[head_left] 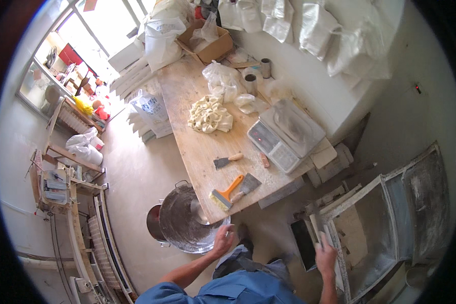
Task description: The person opens a large bag of flour and pours it into a metal mixing bowl. They then add a small amount of white powder from a plastic bag and scoop water from a bucket into the bowl using a red cup.
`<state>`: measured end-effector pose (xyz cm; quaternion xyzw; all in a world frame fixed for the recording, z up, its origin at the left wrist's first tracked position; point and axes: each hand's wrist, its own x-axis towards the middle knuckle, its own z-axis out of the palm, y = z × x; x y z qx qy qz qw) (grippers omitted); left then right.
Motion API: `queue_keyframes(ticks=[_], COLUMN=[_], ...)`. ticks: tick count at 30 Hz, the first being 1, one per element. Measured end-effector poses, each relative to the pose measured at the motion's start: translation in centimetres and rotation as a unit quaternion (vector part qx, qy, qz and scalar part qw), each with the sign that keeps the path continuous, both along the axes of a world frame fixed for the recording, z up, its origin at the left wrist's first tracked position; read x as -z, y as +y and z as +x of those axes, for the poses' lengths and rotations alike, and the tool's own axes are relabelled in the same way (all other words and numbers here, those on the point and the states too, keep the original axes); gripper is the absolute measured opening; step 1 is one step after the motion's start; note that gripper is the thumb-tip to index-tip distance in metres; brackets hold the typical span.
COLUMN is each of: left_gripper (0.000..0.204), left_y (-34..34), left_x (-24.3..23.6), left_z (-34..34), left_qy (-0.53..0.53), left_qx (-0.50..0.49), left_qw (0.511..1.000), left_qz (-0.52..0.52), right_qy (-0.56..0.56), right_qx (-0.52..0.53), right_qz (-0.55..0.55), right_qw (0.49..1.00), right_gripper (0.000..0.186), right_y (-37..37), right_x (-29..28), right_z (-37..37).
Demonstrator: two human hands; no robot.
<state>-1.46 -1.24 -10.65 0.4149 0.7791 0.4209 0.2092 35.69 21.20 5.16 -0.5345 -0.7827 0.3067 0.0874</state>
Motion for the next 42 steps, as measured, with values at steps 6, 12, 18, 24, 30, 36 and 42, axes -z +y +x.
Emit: queue_keyframes(ticks=[6, 12, 18, 24, 30, 36, 42], left_gripper=[0.04, 0.037, 0.034, 0.035, 0.036, 0.032, 0.043], left_y=[-1.2, -1.1, -2.4, 1.4, 5.6, 6.8, 8.4], left_x=[0.2, -0.2, 0.7, 1.5, 0.7, -1.2, -3.9], left_z=[-12.4, -17.3, -17.5, -16.6, -15.1, -13.9, -14.4], left_qy=[0.063, -0.006, -0.055, -0.063, -0.082, -0.077, -0.191], left_qx=[-0.126, -0.258, -0.347, -0.423, -0.453, -0.495, -0.464], left_qw=[0.99, 0.965, 0.936, 0.898, 0.88, 0.85, 0.824], left_qz=[0.023, 0.035, -0.025, -0.106, -0.116, -0.163, -0.264], right_qy=[0.023, -0.024, 0.12, 0.12, -0.03, -0.207, -0.244], right_qx=[-0.267, -0.381, -0.251, -0.187, -0.267, -0.361, -0.38], right_qz=[0.129, 0.159, 0.166, 0.263, 0.309, 0.318, 0.235], right_qw=[0.955, 0.911, 0.946, 0.939, 0.912, 0.852, 0.861], right_gripper=[0.044, 0.036, 0.039, 0.041, 0.038, 0.041, 0.027], right_y=[4.8, 10.1, 24.5, 48.8, 59.9, 70.1, 74.4], right_x=[8.4, 13.0, 8.6, 5.6, 7.6, 12.9, 18.4], right_z=[-21.1, -30.5, -41.8, -62.7, -78.5, -84.0, -86.0])
